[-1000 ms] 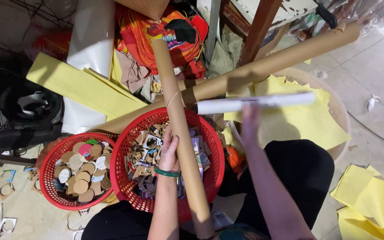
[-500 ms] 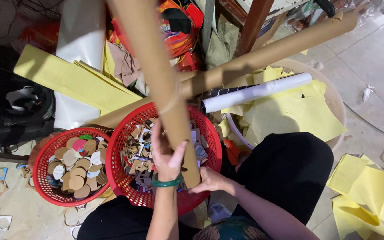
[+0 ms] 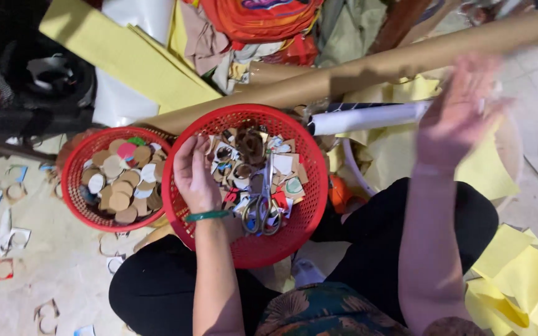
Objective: Cutting cardboard circles, rolling holographic paper into yellow liners, and sealing cardboard tubes with tape.
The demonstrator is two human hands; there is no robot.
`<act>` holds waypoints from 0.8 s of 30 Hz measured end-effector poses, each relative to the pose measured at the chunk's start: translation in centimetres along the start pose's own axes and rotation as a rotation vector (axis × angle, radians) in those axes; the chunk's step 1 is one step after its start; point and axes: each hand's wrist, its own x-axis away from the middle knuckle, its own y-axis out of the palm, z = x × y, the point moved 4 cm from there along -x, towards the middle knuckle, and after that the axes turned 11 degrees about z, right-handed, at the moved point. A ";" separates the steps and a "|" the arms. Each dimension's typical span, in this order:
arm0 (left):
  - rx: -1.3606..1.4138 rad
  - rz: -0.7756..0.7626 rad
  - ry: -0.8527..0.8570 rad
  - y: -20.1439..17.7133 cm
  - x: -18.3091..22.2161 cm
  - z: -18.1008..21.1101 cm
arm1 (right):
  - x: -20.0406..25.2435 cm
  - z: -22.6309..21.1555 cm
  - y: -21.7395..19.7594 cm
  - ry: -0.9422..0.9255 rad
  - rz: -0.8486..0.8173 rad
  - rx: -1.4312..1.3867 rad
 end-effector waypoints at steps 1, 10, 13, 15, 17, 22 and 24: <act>0.004 0.112 -0.065 -1.4 -0.5 -1.6 | -0.4 2.4 -4.4 0.237 0.139 0.063; -0.462 0.378 -0.252 -22.0 0.3 -24.8 | 14.5 20.6 -25.6 0.690 0.071 1.432; -1.172 0.162 -0.018 -24.2 1.6 -23.8 | 19.3 21.8 -30.2 0.558 -0.332 1.937; -1.671 -0.040 0.138 -22.0 2.0 -20.1 | 21.0 23.0 -29.7 0.465 -0.551 2.121; -1.756 -0.258 -0.428 -19.0 3.2 -16.6 | 21.7 24.5 -27.3 0.520 -0.745 2.316; -2.095 -0.573 -0.528 -16.2 5.4 -13.6 | 21.4 25.4 -27.0 0.523 -0.909 2.545; -2.151 -0.574 -0.533 -19.4 6.1 -16.4 | 21.1 25.7 -26.2 0.516 -0.890 2.560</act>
